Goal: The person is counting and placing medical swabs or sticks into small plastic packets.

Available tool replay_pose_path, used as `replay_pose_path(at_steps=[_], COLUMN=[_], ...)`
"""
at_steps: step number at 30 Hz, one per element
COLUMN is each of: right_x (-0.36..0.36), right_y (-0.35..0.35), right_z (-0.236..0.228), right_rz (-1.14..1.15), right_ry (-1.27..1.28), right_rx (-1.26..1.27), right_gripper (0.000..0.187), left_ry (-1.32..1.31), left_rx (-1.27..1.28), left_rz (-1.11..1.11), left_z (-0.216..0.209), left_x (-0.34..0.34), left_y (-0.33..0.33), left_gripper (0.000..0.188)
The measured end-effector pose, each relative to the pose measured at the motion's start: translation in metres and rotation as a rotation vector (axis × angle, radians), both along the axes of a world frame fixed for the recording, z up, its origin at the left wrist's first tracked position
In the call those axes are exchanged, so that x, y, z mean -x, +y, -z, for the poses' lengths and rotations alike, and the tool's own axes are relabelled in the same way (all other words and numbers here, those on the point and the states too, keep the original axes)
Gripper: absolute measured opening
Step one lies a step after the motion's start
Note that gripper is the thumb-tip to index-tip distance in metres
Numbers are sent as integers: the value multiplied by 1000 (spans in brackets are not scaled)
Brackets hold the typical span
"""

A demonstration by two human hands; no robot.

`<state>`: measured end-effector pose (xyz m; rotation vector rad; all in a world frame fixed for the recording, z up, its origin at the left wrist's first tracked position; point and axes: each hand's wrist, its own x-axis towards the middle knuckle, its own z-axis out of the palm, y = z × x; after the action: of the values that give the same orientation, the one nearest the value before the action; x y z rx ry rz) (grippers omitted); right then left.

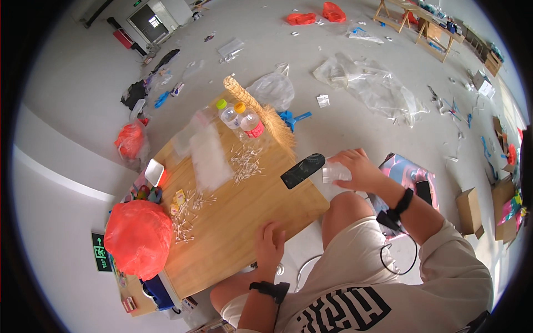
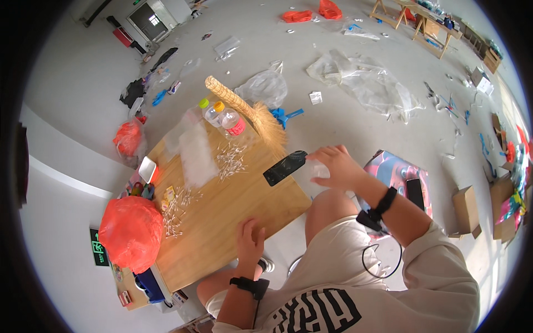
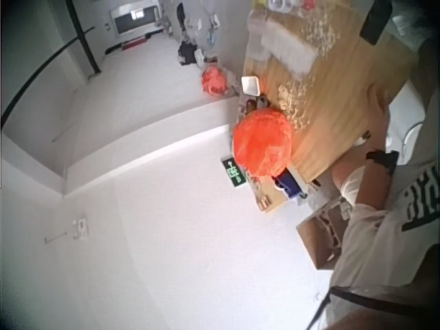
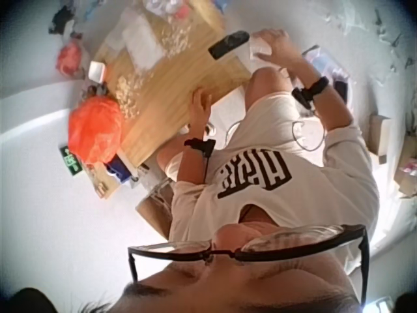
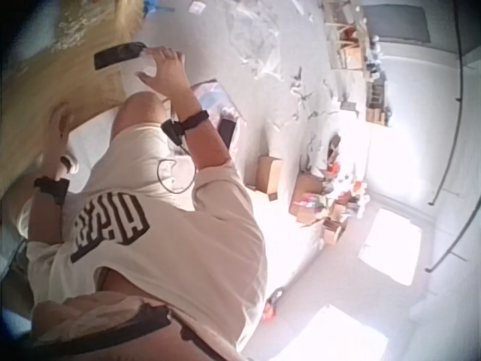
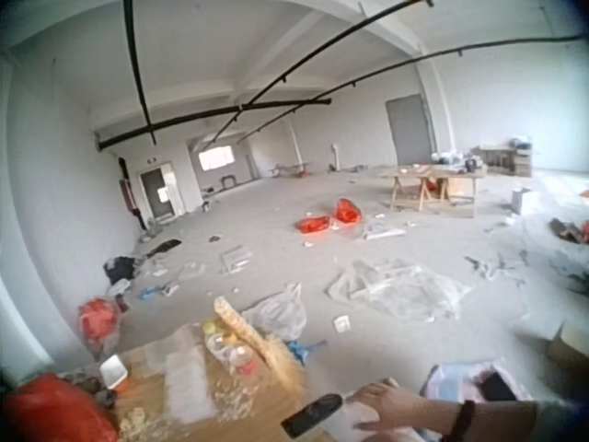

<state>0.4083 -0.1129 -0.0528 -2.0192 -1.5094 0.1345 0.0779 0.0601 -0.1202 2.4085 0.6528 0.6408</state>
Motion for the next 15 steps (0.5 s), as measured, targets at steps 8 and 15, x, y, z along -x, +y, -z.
replay_pose_path(at_steps=[8,15], right_x=[-82,-88], right_y=[43,63], right_z=[63,74], right_rz=[-166,-262], right_ry=[-199,-146], right_rx=[231,140], right_gripper=[57,56], left_ry=[115,146], left_rx=[-233,-186], left_rz=[-152,-123], left_z=[23,23], left_x=[3,4], left_y=[8,10], left_gripper=[25,23])
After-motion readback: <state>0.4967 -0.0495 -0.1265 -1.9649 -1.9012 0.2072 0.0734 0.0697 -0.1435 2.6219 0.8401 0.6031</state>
